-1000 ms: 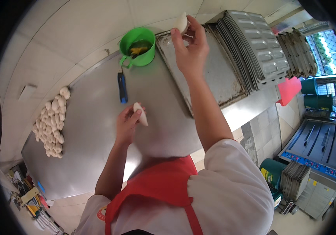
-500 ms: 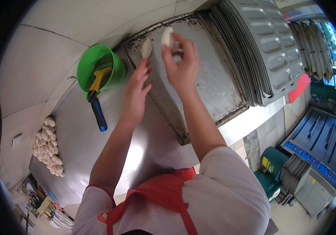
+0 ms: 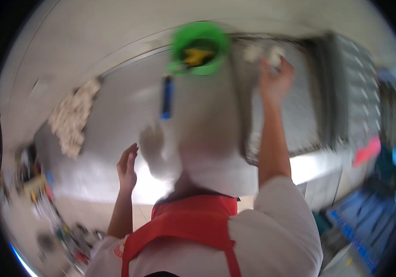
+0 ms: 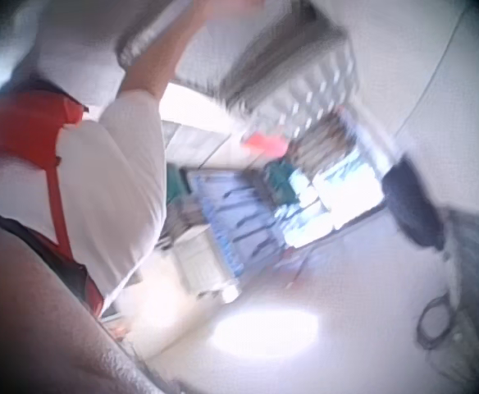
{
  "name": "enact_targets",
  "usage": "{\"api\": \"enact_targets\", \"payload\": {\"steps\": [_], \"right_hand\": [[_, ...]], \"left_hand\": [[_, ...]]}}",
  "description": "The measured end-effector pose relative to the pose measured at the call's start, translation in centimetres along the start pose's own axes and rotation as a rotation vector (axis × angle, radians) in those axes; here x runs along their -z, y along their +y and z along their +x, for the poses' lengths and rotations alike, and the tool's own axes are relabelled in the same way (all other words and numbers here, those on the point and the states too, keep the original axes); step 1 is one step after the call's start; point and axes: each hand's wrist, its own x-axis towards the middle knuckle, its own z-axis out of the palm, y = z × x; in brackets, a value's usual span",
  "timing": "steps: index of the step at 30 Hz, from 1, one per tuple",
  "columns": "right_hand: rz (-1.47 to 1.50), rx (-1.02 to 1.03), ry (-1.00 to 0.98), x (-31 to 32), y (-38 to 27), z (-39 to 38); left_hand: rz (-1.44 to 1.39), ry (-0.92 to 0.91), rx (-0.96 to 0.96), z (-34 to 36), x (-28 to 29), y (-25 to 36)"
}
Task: The person shapes dough balls by hand, places them onto metal baking trays, and uses a knife to score the surface of each piece. They then apply a liquid coating to the dough with a brush and place the trays into a commercial oven rack.
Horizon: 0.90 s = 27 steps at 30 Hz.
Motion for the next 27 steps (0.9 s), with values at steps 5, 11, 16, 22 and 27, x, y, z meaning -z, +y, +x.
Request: {"api": "enact_targets", "payload": {"steps": [5, 11, 16, 22, 27], "right_hand": [[0.602, 0.149, -0.656, 0.2, -19.3, -17.1], [0.639, 0.225, -0.997, -15.1, -40.5, -26.7], [0.231, 0.097, -0.717, -27.0, -49.2, -25.9], [0.688, -0.217, -0.783, -21.5, -44.7, -27.9], [0.845, -0.612, -0.916, 1.2, -32.8, -28.5]], "left_hand": [[0.387, 0.399, -0.186, 4.1, 12.5, -4.3], [0.851, 0.587, -0.072, 11.2, 23.6, -6.4], [0.819, 0.490, 0.026, 15.7, 27.1, -8.1], [0.812, 0.447, -0.100, 18.0, 30.0, -8.7], [-0.209, 0.349, -0.172, 8.1, 32.5, -10.3]]}}
